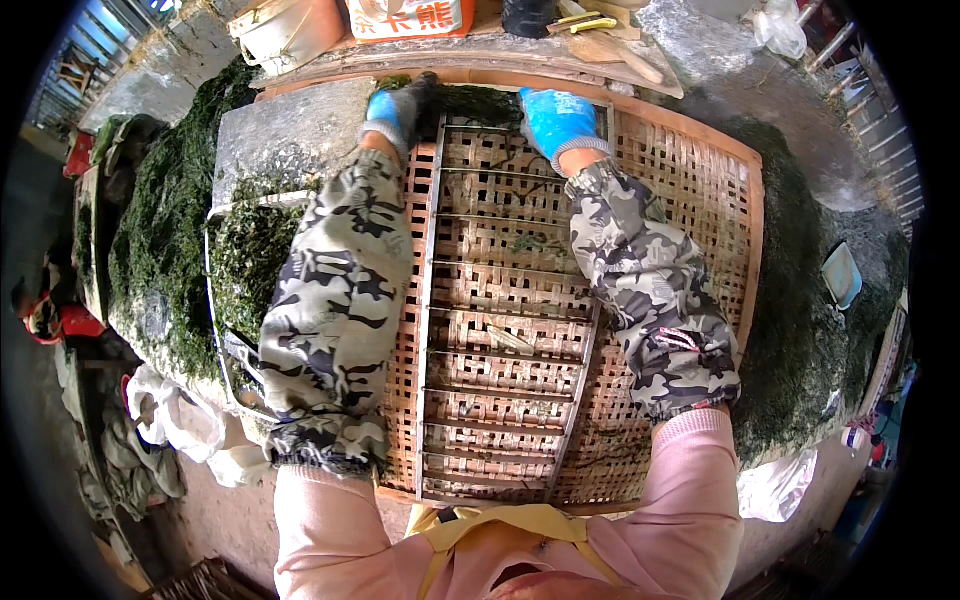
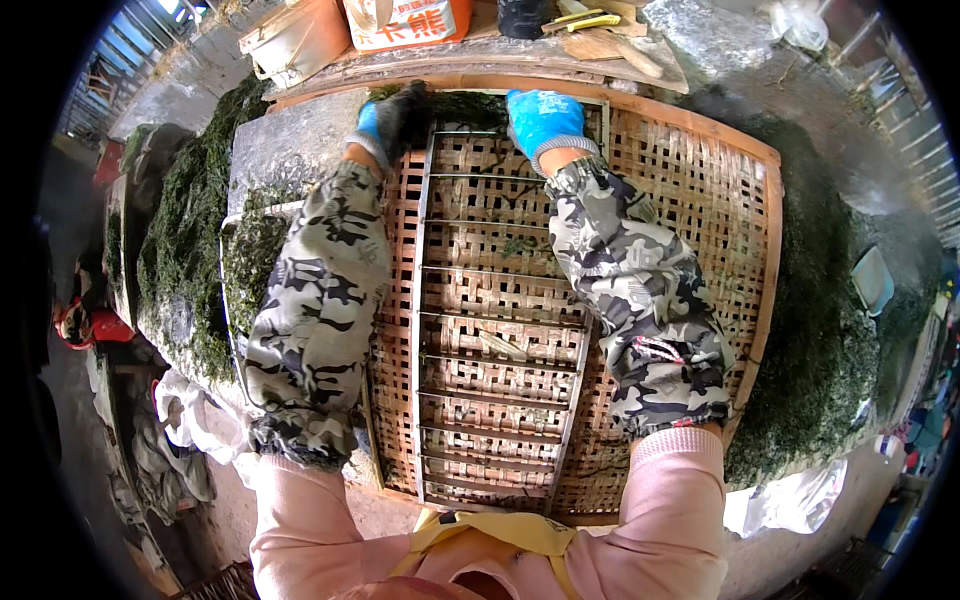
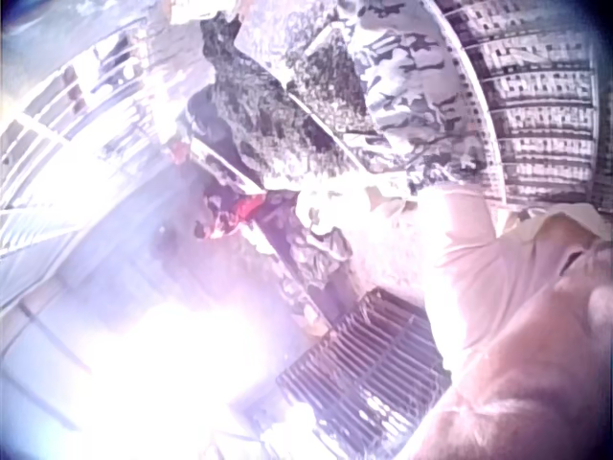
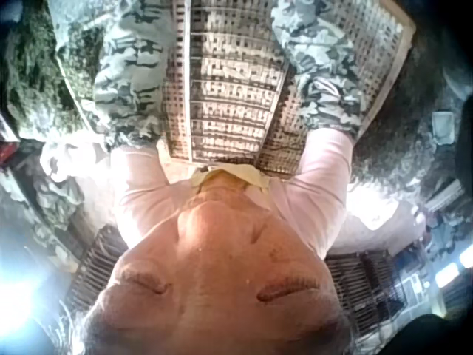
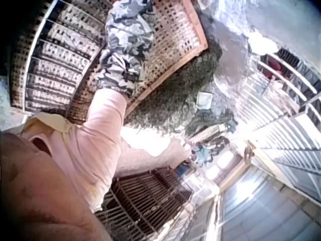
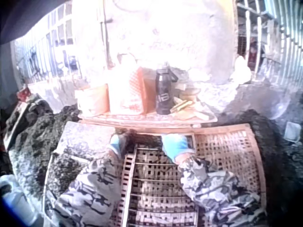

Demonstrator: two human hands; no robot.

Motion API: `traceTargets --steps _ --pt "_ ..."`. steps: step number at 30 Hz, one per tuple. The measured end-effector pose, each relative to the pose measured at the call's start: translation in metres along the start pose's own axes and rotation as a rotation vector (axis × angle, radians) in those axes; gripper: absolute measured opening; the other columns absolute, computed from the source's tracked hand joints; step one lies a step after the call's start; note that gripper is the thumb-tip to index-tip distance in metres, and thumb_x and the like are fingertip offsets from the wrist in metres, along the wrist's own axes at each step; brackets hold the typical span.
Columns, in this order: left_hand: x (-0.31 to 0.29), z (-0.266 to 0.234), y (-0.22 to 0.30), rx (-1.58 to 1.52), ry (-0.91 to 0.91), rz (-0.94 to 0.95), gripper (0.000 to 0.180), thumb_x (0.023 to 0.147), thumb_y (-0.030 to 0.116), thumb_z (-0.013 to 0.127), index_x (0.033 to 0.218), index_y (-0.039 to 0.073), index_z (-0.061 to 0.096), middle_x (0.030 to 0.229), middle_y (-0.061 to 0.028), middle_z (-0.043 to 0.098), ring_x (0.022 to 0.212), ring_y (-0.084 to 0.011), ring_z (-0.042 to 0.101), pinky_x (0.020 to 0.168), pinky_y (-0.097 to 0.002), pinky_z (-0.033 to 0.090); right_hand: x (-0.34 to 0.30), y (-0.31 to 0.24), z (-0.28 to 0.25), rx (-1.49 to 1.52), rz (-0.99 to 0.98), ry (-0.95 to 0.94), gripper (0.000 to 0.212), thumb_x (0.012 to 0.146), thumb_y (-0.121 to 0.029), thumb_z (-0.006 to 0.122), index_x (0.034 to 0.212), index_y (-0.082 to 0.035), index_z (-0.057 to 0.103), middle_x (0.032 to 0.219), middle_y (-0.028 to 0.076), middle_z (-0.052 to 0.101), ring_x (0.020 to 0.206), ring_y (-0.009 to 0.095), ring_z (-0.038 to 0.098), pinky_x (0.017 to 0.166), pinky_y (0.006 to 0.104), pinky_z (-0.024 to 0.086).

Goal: The person processes tea leaves by spreading them across a drying rack, using a handheld tray to move the leaves, and manually distributing them on the processing table.

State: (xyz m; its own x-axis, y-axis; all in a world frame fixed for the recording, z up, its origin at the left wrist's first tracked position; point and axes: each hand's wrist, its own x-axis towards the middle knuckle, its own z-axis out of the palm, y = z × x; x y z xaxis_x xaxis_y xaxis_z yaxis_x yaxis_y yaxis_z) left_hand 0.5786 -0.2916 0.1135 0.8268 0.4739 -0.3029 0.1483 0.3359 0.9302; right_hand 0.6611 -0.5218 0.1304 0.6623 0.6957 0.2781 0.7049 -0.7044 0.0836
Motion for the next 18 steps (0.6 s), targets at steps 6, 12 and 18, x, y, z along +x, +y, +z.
traceTargets --steps 6,12,18 --pt "-0.060 -0.059 0.055 0.174 -0.051 0.021 0.066 0.086 0.058 0.069 0.110 -0.003 0.062 0.092 -0.0171 0.071 0.062 -0.0249 0.067 0.054 -0.0307 0.053 0.003 -0.009 -0.007 0.076 -0.011 0.028 0.022 0.084 -0.017 0.065 0.104 -0.010 0.071 0.096 0.017 0.071 0.086 0.036 0.070 0.072 0.0477 0.057" --pt "-0.113 -0.064 0.075 0.488 0.284 0.280 0.062 0.084 0.052 0.075 0.107 -0.004 0.061 0.087 -0.0148 0.068 0.070 -0.0185 0.066 0.059 -0.0285 0.052 -0.006 -0.005 -0.021 0.003 0.055 -0.051 0.020 0.084 -0.020 0.067 0.099 -0.009 0.075 0.096 0.015 0.073 0.090 0.033 0.071 0.073 0.0448 0.058" --pt "-0.126 0.016 -0.005 1.343 0.068 1.181 0.031 0.088 0.021 0.066 0.113 0.002 0.063 0.121 -0.0167 0.062 0.106 -0.0357 0.059 0.088 -0.0457 0.048 -0.002 0.005 -0.020 -0.097 0.063 -0.082 0.021 0.088 -0.018 0.060 0.094 -0.008 0.077 0.094 0.016 0.073 0.087 0.034 0.071 0.071 0.0454 0.058"
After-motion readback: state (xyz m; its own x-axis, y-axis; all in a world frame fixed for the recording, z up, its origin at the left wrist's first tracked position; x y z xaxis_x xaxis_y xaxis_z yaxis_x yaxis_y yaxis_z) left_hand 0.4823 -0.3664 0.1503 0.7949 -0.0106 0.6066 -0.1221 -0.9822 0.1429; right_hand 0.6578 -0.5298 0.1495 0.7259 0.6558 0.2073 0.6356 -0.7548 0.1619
